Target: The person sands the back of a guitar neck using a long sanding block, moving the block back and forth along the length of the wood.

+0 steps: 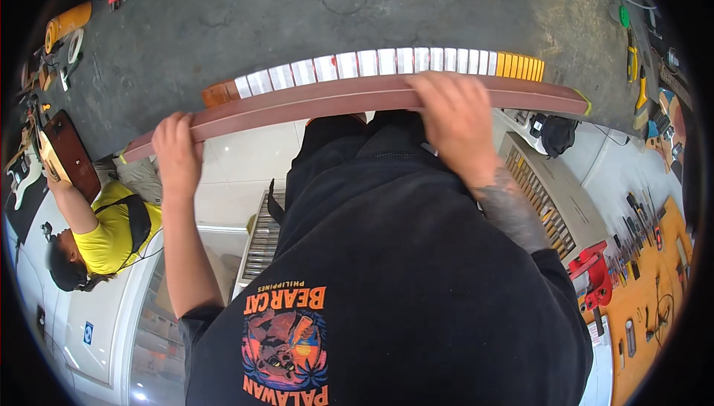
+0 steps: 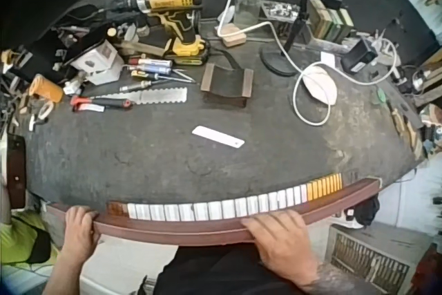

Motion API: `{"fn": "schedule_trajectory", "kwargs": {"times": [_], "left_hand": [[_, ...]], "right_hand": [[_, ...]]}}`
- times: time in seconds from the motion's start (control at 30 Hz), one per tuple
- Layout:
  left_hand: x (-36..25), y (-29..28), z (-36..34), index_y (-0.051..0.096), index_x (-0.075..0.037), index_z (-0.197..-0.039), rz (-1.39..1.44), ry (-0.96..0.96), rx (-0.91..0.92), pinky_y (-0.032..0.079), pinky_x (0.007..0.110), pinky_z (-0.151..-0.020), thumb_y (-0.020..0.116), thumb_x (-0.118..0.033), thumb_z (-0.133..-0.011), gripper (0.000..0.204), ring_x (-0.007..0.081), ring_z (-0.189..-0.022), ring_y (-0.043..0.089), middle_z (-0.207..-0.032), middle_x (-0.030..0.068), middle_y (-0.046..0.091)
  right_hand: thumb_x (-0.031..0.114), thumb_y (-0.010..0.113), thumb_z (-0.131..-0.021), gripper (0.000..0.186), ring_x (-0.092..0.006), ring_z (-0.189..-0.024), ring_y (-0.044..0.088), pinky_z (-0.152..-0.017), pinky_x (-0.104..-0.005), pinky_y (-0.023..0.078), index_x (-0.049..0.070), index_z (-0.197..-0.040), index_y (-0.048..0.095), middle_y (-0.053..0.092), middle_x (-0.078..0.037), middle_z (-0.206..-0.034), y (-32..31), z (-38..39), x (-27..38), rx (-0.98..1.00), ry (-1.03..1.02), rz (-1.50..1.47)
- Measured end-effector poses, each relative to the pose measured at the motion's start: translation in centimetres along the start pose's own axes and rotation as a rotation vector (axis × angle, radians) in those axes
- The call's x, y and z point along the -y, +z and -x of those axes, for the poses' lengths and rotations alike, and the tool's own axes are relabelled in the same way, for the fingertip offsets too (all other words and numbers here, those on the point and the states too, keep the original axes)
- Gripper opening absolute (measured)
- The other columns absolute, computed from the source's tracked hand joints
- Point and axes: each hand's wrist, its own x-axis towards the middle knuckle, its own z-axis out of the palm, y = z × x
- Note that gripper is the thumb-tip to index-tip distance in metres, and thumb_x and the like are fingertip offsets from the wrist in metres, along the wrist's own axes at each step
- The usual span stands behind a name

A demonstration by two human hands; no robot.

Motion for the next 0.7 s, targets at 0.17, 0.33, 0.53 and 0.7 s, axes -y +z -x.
{"fn": "schedule_trajectory", "kwargs": {"times": [0.17,0.33,0.53,0.7], "left_hand": [[-15.1,0.6,-6.7,0.057,-0.011,-0.099,0.073,0.168,-0.089,0.045,0.045,-0.090,0.061,-0.015,-0.085,0.015,0.0289,-0.101,0.059,-0.101,0.0076,0.060],[-12.3,1.0,-5.6,0.059,-0.011,-0.099,0.090,0.162,-0.112,0.046,0.046,-0.089,0.067,-0.012,-0.081,0.020,0.0293,-0.103,0.061,-0.105,0.0085,0.063],[1.6,0.6,0.4,0.061,-0.005,-0.125,0.001,0.014,-0.011,0.041,0.051,-0.105,0.073,-0.003,-0.074,0.052,0.0370,-0.121,0.056,-0.126,0.0145,0.062],[-15.1,0.6,-6.4,0.062,-0.010,-0.112,0.124,0.149,0.011,0.044,0.047,-0.097,0.072,-0.010,-0.076,0.037,0.0305,-0.110,0.059,-0.111,0.0104,0.063]], "right_hand": [[-0.008,0.066,-0.077,0.049,-0.0318,-0.114,0.063,-0.101,-0.0451,0.045,0.010,-0.122,0.069,0.071,-0.010,-0.118,-6.3,6.8,-13.1,0.055,0.098,0.150],[-0.005,0.066,-0.078,0.044,-0.0317,-0.109,0.065,-0.096,-0.0453,0.046,0.008,-0.119,0.069,0.072,-0.009,-0.112,-5.1,4.5,-10.9,0.017,0.013,0.111],[0.005,0.063,-0.087,0.039,-0.0252,-0.109,0.064,-0.094,-0.0412,0.046,0.011,-0.125,0.066,0.070,-0.006,-0.116,0.8,-1.5,0.9,0.018,-0.014,-0.008],[-0.010,0.064,-0.074,0.053,-0.0320,-0.114,0.064,-0.100,-0.0451,0.044,0.009,-0.123,0.069,0.071,-0.010,-0.118,-6.2,6.3,-13.6,0.063,0.080,0.152]]}}
